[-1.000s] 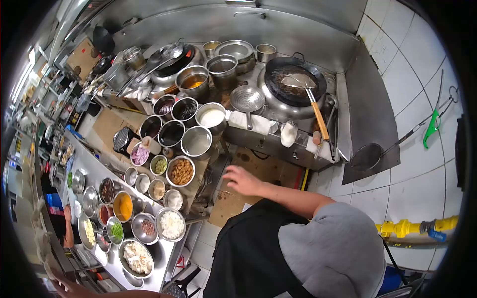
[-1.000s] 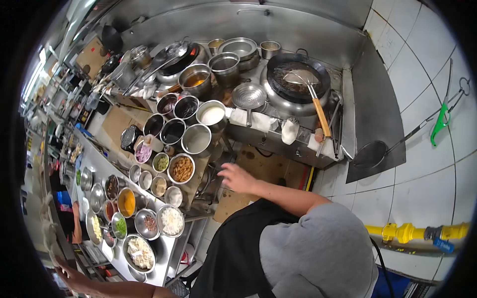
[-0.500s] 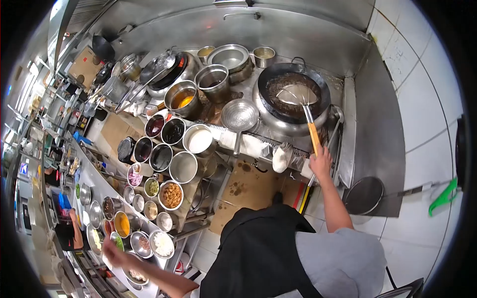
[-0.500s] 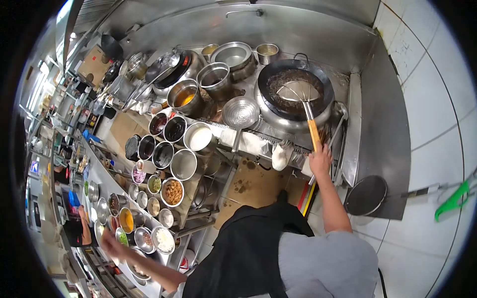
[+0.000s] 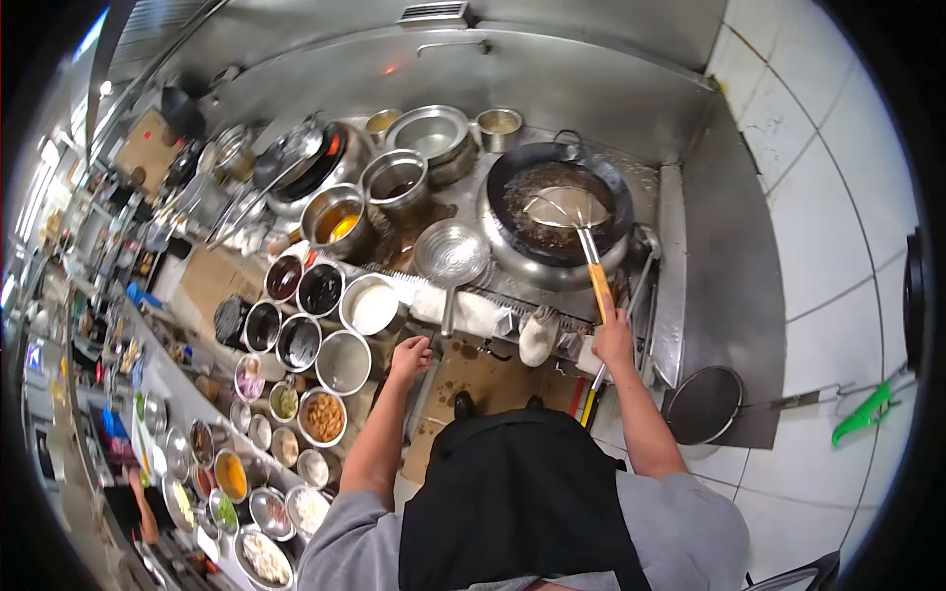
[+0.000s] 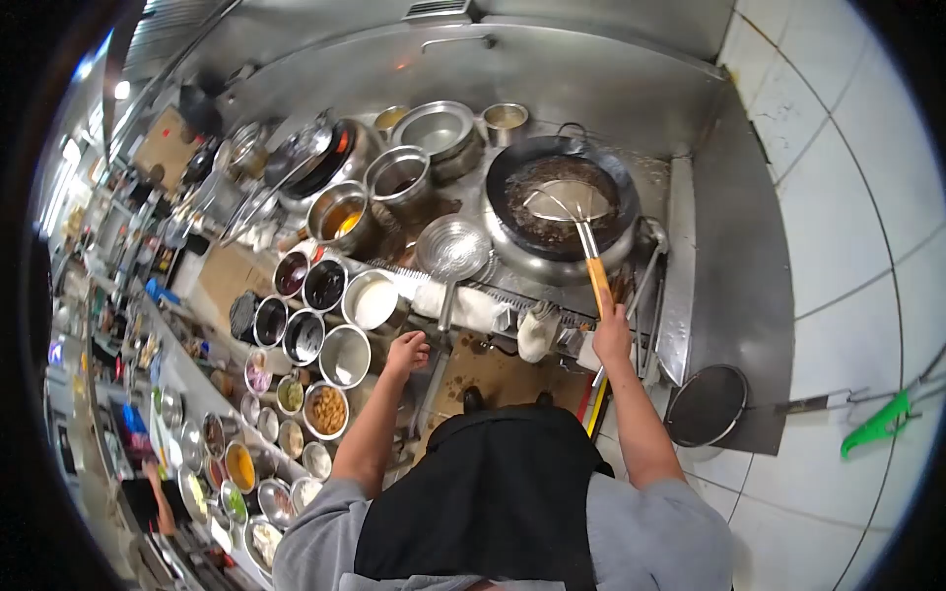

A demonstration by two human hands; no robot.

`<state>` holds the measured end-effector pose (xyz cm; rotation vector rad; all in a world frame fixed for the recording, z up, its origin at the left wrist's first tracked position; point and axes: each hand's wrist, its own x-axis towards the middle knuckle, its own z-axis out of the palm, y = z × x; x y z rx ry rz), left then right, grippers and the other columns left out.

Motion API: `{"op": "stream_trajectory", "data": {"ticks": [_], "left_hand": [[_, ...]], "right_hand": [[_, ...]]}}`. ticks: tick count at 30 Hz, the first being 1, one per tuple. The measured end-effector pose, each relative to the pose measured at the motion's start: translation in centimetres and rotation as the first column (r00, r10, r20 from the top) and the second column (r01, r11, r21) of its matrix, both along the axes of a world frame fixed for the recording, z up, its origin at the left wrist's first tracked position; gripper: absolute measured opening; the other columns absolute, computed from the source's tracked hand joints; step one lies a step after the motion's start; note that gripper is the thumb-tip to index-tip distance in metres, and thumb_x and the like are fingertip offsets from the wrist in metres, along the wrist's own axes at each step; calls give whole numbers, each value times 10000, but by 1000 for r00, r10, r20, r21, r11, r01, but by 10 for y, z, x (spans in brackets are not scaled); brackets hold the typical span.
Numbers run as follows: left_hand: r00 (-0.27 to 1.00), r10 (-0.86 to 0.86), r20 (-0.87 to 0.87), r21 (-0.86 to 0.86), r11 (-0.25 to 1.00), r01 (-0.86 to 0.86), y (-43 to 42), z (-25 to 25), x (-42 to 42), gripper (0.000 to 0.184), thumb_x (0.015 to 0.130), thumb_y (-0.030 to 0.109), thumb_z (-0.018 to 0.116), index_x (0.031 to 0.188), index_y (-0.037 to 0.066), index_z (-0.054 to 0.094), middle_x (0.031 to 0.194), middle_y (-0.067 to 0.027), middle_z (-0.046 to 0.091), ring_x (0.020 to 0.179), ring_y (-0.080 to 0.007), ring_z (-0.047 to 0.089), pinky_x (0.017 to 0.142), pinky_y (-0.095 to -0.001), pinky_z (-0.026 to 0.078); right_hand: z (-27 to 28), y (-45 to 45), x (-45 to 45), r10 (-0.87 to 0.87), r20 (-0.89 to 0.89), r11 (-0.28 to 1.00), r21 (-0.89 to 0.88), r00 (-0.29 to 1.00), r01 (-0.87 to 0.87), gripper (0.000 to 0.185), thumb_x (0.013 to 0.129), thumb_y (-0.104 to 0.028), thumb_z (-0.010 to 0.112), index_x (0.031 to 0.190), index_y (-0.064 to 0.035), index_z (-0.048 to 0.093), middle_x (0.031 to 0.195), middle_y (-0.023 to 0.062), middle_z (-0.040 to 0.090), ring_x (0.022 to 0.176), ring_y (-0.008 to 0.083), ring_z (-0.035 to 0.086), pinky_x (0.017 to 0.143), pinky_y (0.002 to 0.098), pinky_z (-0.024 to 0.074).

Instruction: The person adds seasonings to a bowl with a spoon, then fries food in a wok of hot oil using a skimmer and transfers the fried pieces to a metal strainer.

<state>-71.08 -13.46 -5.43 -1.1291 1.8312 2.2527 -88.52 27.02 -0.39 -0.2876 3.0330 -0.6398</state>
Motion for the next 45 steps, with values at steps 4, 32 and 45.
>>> {"op": "stream_trajectory", "data": {"ticks": [4, 32, 45], "left_hand": [[981, 34, 189, 93, 994, -52, -23, -60, -51, 360, 886, 266, 576, 1156, 43, 493, 694, -45, 549, 506, -132, 498, 440, -291, 409], [951, 204, 233, 184, 951, -249, -54, -158, -101, 173, 925, 225, 491, 996, 69, 470, 632, -57, 558, 450, -166, 505, 392, -333, 402], [935, 326, 138, 175, 921, -347, -47, -124, -90, 140, 920, 197, 516, 925, 63, 478, 632, -54, 570, 458, -142, 511, 390, -278, 410]], "right_hand": [[31, -5, -17, -86, -93, 955, -291, 992, 55, 712, 729, 52, 476, 1391, -165, 332, 1115, 200, 545, 1014, 376, 546, 852, 432, 449], [75, -54, -23, 214, 623, 41, -775, 752, 631, 628, 804, 31, 491, 1378, -140, 300, 917, 119, 546, 575, 125, 468, 438, 220, 393], [118, -69, 45, 31, 378, 527, -793, 925, 306, 685, 778, 39, 524, 1408, -140, 321, 927, 59, 543, 538, 89, 468, 417, 225, 390]]}}
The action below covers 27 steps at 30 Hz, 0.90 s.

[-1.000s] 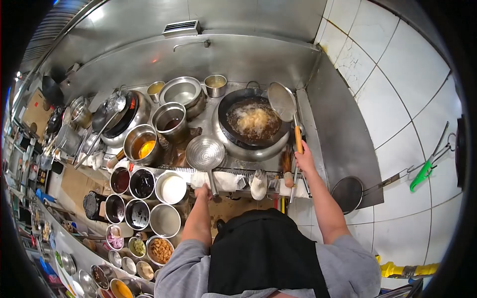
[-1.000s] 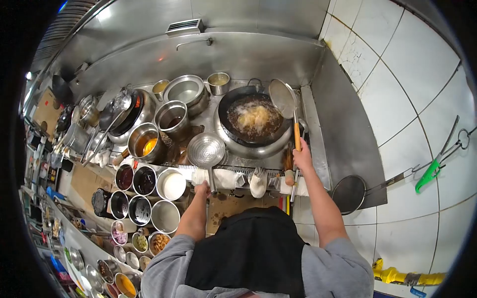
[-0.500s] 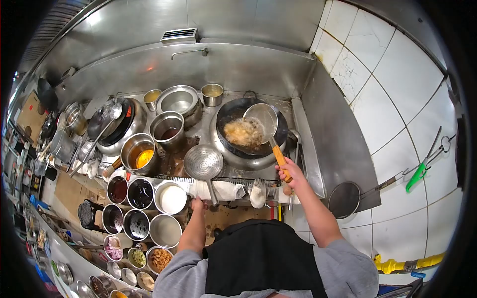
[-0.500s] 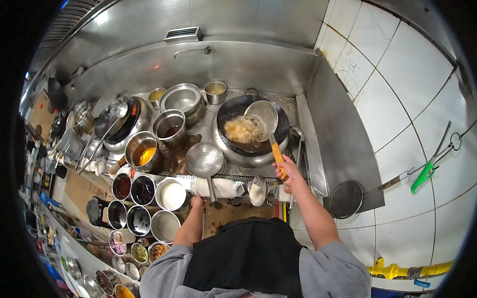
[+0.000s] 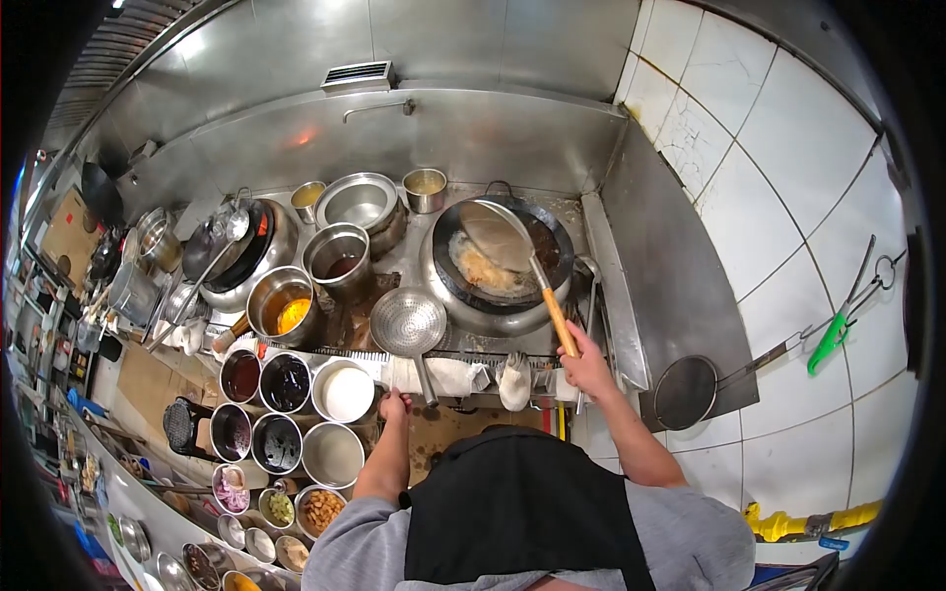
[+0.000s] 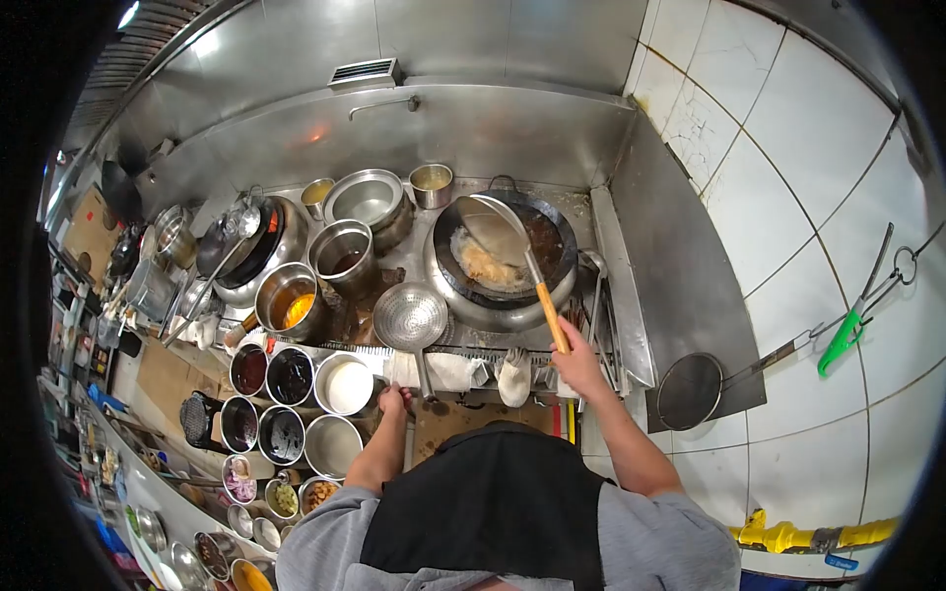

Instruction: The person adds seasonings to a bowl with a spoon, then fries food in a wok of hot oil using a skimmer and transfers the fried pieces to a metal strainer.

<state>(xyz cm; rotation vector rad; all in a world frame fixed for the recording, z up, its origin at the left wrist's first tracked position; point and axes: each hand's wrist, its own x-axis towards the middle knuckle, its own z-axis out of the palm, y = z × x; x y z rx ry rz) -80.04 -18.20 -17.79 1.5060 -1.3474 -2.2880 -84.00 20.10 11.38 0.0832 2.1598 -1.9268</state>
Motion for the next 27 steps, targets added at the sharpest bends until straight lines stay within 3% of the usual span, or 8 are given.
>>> {"op": "stream_trajectory", "data": {"ticks": [6, 9, 11, 14, 16, 20, 26, 27], "left_hand": [[1000, 20, -22, -38, 999, -21, 0, -14, -1, 130, 928, 187, 488, 884, 65, 473, 661, -74, 582, 466, -149, 514, 402, -294, 420], [999, 48, -20, -67, 997, -50, 1, -15, -1, 60, 899, 113, 504, 906, 62, 474, 674, -82, 583, 462, -149, 510, 411, -301, 437], [996, 84, -7, -86, 993, -84, 3, -11, 2, 70, 876, 69, 521, 925, 60, 471, 683, -86, 583, 457, -149, 506, 416, -304, 447], [997, 50, -57, -25, 998, -52, 9, 1, 17, 187, 816, -13, 545, 962, 65, 458, 697, -90, 582, 514, -167, 536, 458, -328, 478], [996, -86, -16, 83, 993, 87, 14, 5, 36, 285, 812, -32, 501, 1072, 67, 438, 817, -129, 594, 557, -201, 575, 449, -343, 486], [957, -276, -89, 218, 932, 289, 4, -34, 99, 245, 821, 24, 514, 1058, 55, 461, 784, -122, 581, 575, -208, 569, 497, -359, 497], [941, -258, 219, 144, 962, 231, 5, -27, 186, 205, 825, 46, 499, 1030, 42, 494, 747, -100, 574, 584, -227, 585, 476, -359, 481], [928, -269, 259, 141, 961, 240, 7, -25, 192, 206, 827, 45, 490, 1033, 44, 495, 750, -98, 579, 575, -229, 587, 472, -360, 483]], "right_hand": [[-11, -19, 18, 84, 104, 996, -48, 991, -79, 684, 771, 33, 533, 1403, -126, 328, 920, 54, 543, 564, 88, 484, 460, 223, 432], [-41, -14, 2, 128, -59, 978, 172, 990, -116, 671, 776, 50, 506, 1402, -96, 315, 959, 68, 542, 651, 105, 514, 569, 227, 461], [-42, -11, -6, 137, -179, 911, 409, 974, -53, 641, 766, 33, 509, 1379, -77, 356, 1025, 102, 576, 821, 167, 574, 750, 274, 469], [-41, -2, -14, 121, -311, 901, 432, 943, 26, 620, 759, 19, 476, 1365, -54, 370, 1174, 217, 567, 1042, 309, 575, 878, 319, 435], [-18, 0, -16, 123, -278, 901, 434, 953, 10, 621, 758, 22, 474, 1365, -54, 371, 1170, 211, 570, 1048, 305, 576, 887, 313, 433], [-14, 22, -41, 28, -281, 909, 406, 959, 93, 609, 765, 15, 489, 1360, -55, 379, 1186, 198, 563, 1055, 291, 570, 902, 315, 425], [-32, 53, -107, -29, -384, 905, 383, 923, 187, 589, 777, -4, 528, 1348, -47, 392, 1235, 172, 538, 1124, 268, 532, 952, 316, 391], [-33, 56, -116, -13, -412, 894, 404, 911, 195, 582, 786, -29, 493, 1356, -57, 377, 1203, 208, 549, 1097, 327, 541, 927, 354, 413]]}}
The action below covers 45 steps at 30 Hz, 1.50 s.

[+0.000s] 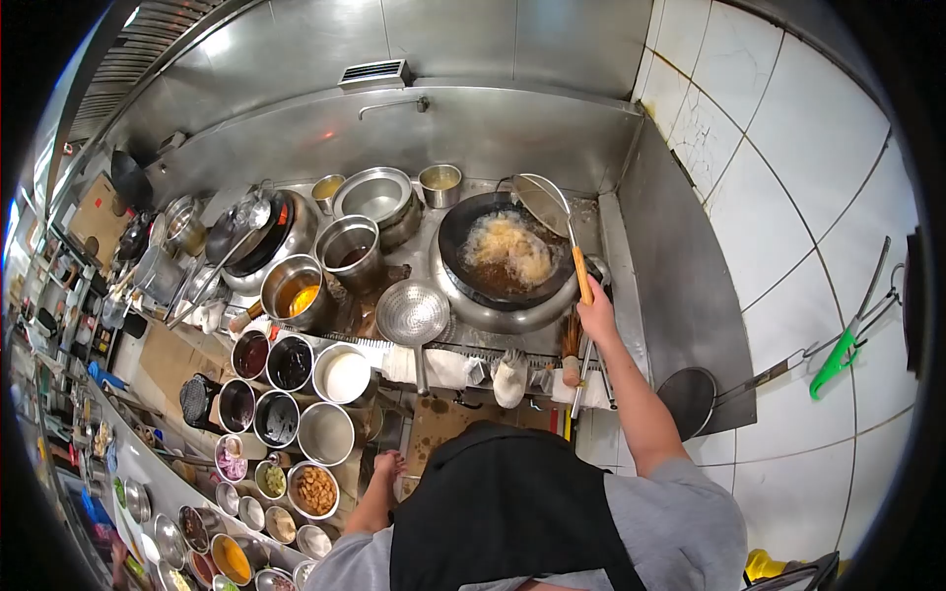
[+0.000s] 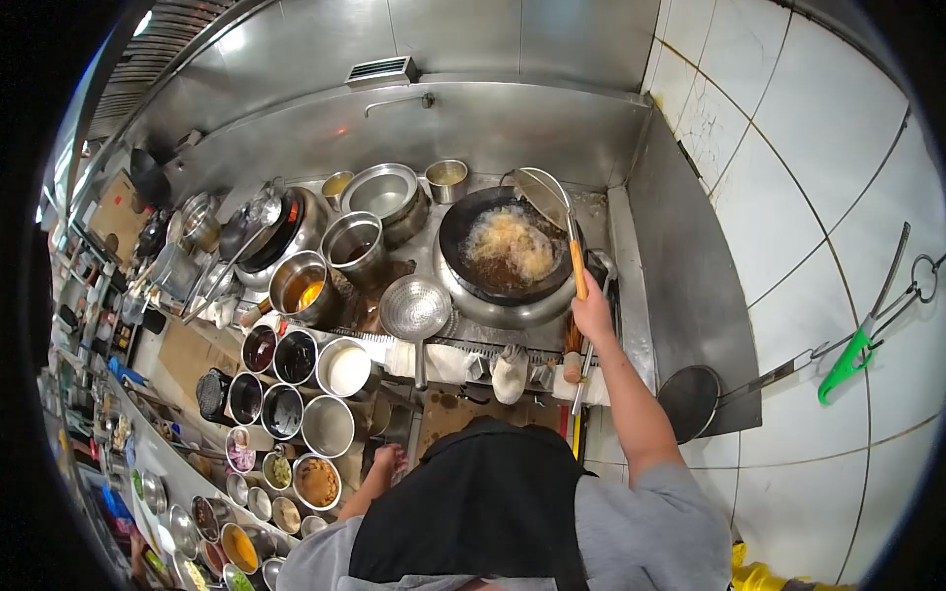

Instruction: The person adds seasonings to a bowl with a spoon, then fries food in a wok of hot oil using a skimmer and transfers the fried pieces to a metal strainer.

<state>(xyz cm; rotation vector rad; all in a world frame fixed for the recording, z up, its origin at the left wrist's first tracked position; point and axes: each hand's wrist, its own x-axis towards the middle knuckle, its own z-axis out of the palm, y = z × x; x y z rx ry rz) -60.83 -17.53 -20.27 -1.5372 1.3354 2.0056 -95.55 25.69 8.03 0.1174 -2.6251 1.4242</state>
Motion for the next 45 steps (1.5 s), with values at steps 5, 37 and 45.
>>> {"op": "stream_trajectory", "data": {"ticks": [5, 37, 45], "left_hand": [[1000, 22, 22, -84, 996, -20, 14, 11, 25, 212, 838, 49, 469, 1048, 57, 494, 750, -79, 578, 526, -223, 575, 429, -349, 459], [979, -190, 80, -303, 931, 205, 50, 42, 71, 232, 826, 97, 580, 1048, 41, 545, 832, -63, 601, 558, -170, 581, 470, -293, 489], [950, -309, 45, -318, 897, 307, 56, 57, 90, 186, 833, 71, 561, 1014, 37, 540, 718, -83, 578, 517, -175, 547, 440, -310, 440]], "right_hand": [[-13, 1, -34, -4, 183, 986, -162, 983, 34, 585, 788, -24, 513, 1355, -69, 378, 1134, 182, 561, 955, 281, 533, 793, 329, 418], [-17, 7, 13, 310, 299, 824, -558, 903, -98, 600, 842, -13, 567, 1389, -99, 335, 747, 3, 495, 505, 60, 431, 384, 209, 357], [14, -3, 67, 272, 280, 852, -514, 921, -95, 633, 819, 19, 544, 1399, -104, 322, 879, 20, 533, 529, 64, 444, 397, 207, 366]]}}
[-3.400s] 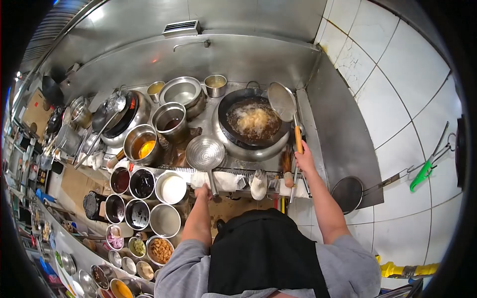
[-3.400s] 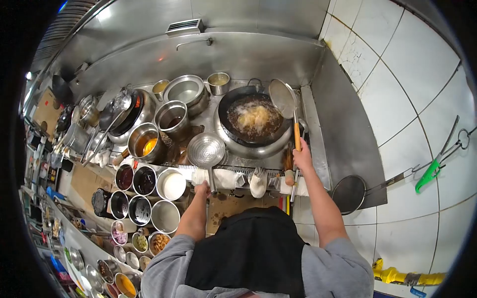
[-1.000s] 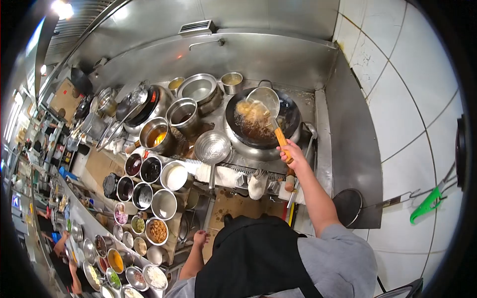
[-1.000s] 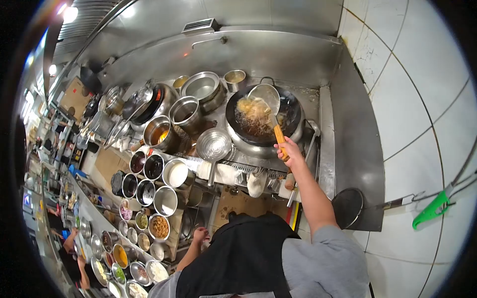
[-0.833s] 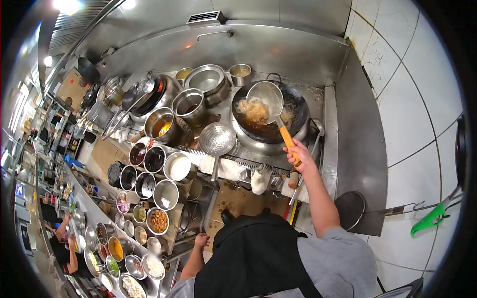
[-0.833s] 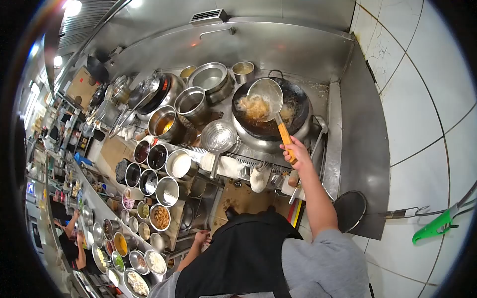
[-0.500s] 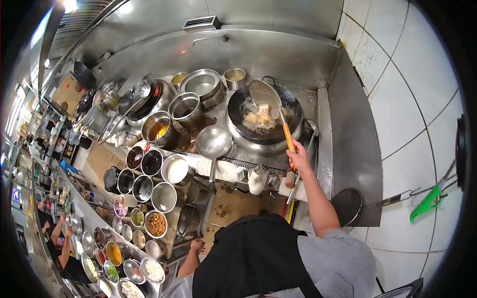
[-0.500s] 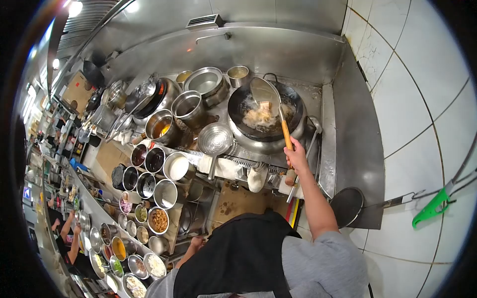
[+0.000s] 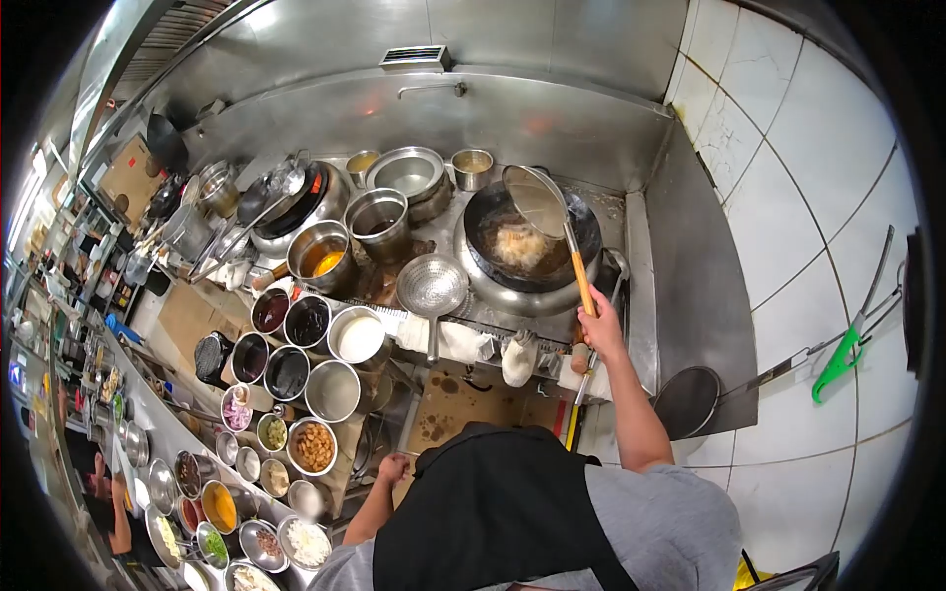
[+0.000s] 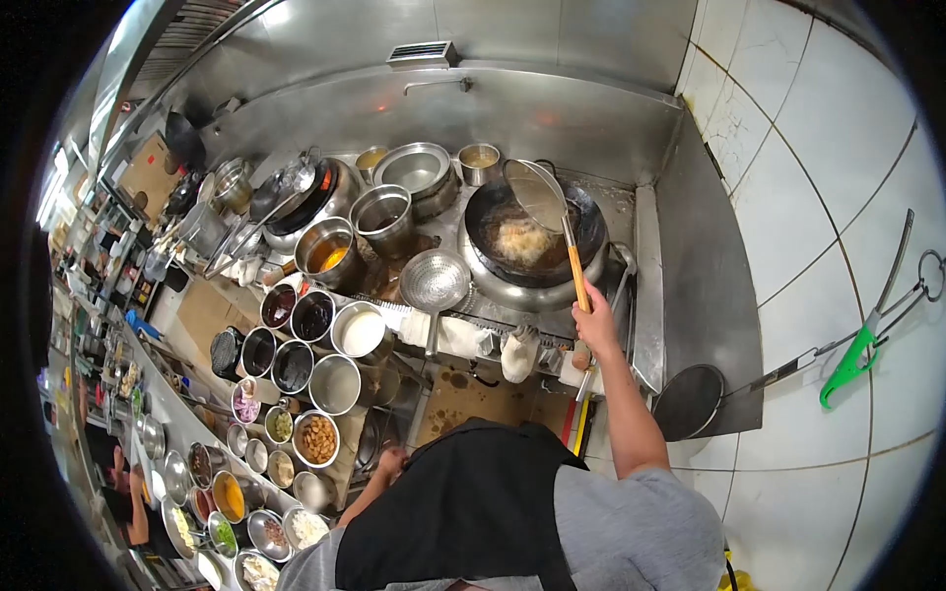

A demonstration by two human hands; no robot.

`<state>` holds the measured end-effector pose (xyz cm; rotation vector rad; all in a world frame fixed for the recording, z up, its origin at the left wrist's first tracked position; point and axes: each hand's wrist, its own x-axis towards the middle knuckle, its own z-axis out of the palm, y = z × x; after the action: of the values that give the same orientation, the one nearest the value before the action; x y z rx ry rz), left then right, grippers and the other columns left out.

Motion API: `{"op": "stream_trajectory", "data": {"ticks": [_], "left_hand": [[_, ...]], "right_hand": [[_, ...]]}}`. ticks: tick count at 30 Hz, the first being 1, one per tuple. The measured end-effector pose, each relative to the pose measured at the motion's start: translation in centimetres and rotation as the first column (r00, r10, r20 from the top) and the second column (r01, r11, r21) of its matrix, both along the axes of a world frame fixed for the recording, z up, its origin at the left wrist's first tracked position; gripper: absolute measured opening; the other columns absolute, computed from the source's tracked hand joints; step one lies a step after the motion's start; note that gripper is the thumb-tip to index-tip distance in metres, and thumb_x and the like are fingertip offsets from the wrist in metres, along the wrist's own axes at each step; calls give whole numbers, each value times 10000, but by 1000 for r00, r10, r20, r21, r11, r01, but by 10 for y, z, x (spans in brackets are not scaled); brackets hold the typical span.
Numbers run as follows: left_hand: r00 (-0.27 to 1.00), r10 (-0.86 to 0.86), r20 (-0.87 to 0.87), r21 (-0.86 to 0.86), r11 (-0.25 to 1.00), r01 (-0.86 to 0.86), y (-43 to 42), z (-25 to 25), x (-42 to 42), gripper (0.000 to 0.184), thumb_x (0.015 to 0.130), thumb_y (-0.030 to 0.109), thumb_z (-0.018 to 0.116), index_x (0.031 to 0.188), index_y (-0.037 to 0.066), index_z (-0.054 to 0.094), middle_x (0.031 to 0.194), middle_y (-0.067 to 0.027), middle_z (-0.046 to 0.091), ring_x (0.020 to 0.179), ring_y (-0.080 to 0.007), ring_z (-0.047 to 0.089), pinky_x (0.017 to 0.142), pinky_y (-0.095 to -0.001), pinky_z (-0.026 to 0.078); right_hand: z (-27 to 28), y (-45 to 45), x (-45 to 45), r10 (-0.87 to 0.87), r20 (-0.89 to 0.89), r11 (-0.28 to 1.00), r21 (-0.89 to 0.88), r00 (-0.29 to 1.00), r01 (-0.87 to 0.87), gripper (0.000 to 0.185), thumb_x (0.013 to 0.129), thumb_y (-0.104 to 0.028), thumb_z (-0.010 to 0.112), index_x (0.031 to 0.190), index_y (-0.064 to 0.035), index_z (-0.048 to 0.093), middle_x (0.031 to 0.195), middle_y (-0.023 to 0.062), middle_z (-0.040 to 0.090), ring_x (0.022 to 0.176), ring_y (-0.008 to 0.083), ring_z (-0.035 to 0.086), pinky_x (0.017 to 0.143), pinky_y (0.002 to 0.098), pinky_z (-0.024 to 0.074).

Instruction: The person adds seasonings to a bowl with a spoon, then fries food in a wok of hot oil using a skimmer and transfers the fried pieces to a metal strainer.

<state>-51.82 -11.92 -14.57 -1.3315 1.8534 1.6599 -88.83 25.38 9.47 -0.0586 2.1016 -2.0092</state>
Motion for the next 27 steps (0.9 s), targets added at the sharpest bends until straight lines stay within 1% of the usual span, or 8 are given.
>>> {"op": "stream_trajectory", "data": {"ticks": [2, 10, 11, 14, 15, 17, 20, 27], "left_hand": [[968, -192, 161, 7, 981, 194, -2, 4, 16, 163, 867, 113, 522, 1008, 33, 542, 711, -87, 570, 505, -192, 536, 425, -322, 425], [955, -254, 151, 222, 950, 218, -64, -171, 93, 222, 907, 157, 418, 993, 29, 579, 676, -95, 538, 484, -223, 521, 387, -350, 381], [952, -264, 152, 252, 942, 221, -67, -179, 96, 238, 913, 163, 403, 990, 29, 584, 671, -96, 533, 481, -227, 519, 382, -355, 375], [856, -508, 94, -62, 855, 514, -68, -114, 65, 236, 915, 192, 435, 1042, 32, 552, 682, -96, 550, 491, -209, 537, 387, -329, 388], [857, -507, 95, -61, 856, 513, -57, -86, 48, 236, 915, 192, 435, 1042, 32, 552, 682, -96, 550, 491, -209, 537, 387, -329, 388], [993, -105, 48, -69, 992, 108, -36, -49, 22, 208, 878, 156, 506, 1039, 32, 552, 698, -98, 572, 498, -190, 559, 401, -307, 412], [997, -10, -83, 8, 1000, 11, -25, -39, 5, 222, 831, 104, 566, 1043, 40, 553, 725, -88, 596, 523, -179, 580, 438, -301, 460], [987, -152, -45, -103, 984, 146, -14, -39, 35, 228, 776, 130, 612, 976, 21, 612, 725, -101, 618, 602, -209, 606, 480, -337, 487]], "right_hand": [[4, -2, 14, -17, -18, 999, 35, 1000, 17, 627, 819, 13, 551, 1396, -89, 328, 865, 8, 529, 526, 65, 445, 405, 221, 364], [-4, -17, 21, 89, 21, 985, 144, 996, -91, 593, 816, -6, 552, 1376, -59, 364, 847, 34, 556, 583, 79, 479, 508, 230, 411], [-37, -19, -1, 108, -153, 971, 230, 982, -71, 583, 804, -18, 554, 1361, -69, 391, 908, 88, 598, 654, 136, 543, 596, 272, 452], [-43, -43, -17, 39, -362, 901, 417, 931, 124, 594, 782, -33, 584, 1349, -90, 416, 924, 100, 618, 735, 144, 577, 654, 288, 484], [-41, -48, -19, 2, -366, 902, 403, 930, 156, 568, 793, -44, 544, 1342, -128, 428, 1085, 194, 610, 900, 303, 621, 778, 351, 466], [-42, -48, -32, -27, -411, 894, 399, 911, 206, 567, 790, -48, 549, 1340, -123, 428, 1091, 204, 606, 929, 323, 614, 793, 362, 466], [-35, -41, -54, -101, -431, 858, 418, 897, 297, 569, 775, -72, 569, 1327, -110, 435, 1087, 231, 599, 983, 356, 594, 832, 395, 467], [-33, -12, -83, -190, -357, 799, 486, 915, 355, 566, 757, -31, 572, 1309, -62, 452, 1169, 163, 588, 1047, 271, 576, 895, 331, 433]]}}
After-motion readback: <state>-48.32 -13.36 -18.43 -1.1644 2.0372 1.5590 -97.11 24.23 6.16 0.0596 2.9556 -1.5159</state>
